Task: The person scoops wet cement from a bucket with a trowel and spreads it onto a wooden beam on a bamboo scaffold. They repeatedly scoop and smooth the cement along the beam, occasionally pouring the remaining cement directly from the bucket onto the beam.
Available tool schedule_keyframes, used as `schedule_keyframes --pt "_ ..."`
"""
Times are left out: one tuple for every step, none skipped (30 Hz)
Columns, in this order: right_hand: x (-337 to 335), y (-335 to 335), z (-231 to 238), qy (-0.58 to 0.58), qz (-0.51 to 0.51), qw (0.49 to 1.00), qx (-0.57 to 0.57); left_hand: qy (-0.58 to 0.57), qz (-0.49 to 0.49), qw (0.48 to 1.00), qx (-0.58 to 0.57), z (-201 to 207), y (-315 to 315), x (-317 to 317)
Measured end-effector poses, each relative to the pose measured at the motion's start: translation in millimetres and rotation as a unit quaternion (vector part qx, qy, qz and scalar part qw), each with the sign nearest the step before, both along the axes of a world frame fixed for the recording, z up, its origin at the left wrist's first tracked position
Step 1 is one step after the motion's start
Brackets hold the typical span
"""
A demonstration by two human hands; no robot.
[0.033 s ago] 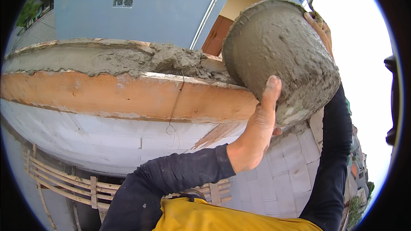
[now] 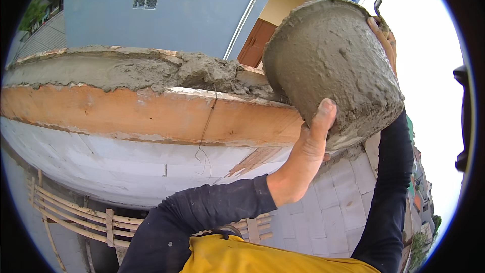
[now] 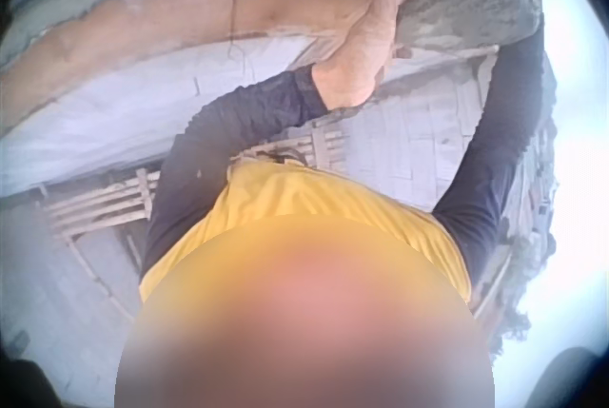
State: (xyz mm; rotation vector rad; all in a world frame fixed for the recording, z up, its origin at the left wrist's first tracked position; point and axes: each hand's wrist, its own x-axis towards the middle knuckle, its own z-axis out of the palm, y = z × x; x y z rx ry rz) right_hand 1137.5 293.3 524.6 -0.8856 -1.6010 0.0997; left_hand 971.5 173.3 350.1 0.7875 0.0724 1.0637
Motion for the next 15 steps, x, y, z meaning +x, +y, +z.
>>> schedule_keyframes --pt "5 0 1 0.0 -0.059 0.998 -0.035 0.021 0.009 1.0 -0.019 -2 -4 3" --pt "11 0 -2 -0.014 -0.1 0.994 -0.047 0.009 -0.021 1.0 -0.02 -4 -5 4" --pt "16 0 -2 -0.03 -0.135 0.989 -0.048 -0.001 -0.056 0.998 -0.016 -4 -2 6" --pt "22 2 0 -0.055 -0.154 0.986 -0.037 -0.015 -0.084 0.996 -0.007 -3 4 7" --pt "26 4 1 -0.008 -0.125 0.991 -0.038 -0.006 -0.041 0.999 0.008 -1 9 10" --pt "33 3 1 0.033 -0.086 0.995 -0.039 0.002 0.002 1.0 0.016 0 8 15" --pt "38 4 0 0.079 -0.053 0.995 -0.042 0.031 -0.003 0.999 0.009 0 10 18" --pt "43 6 2 0.015 -0.113 0.988 -0.1 0.027 -0.064 0.997 -0.023 0 10 19" --pt "45 9 3 -0.068 -0.216 0.97 -0.087 0.014 -0.074 0.997 -0.009 0 11 21" --pt "50 9 2 -0.033 -0.15 0.986 -0.061 0.012 -0.065 0.998 -0.012 1 12 24" --pt "53 10 1 0.0 -0.087 0.996 -0.026 0.005 -0.053 0.999 -0.012 1 13 26" --pt "55 12 2 0.012 -0.095 0.994 -0.053 0.009 -0.059 0.998 -0.01 1 14 27" --pt "57 13 1 0.008 -0.091 0.993 -0.076 0.014 -0.071 0.997 -0.005 0 16 27" --pt "58 14 2 0.026 -0.112 0.989 -0.098 0.012 -0.069 0.998 -0.003 1 16 28" --pt "59 14 1 -0.014 -0.173 0.982 -0.068 0.014 -0.062 0.998 0.002 2 16 30"
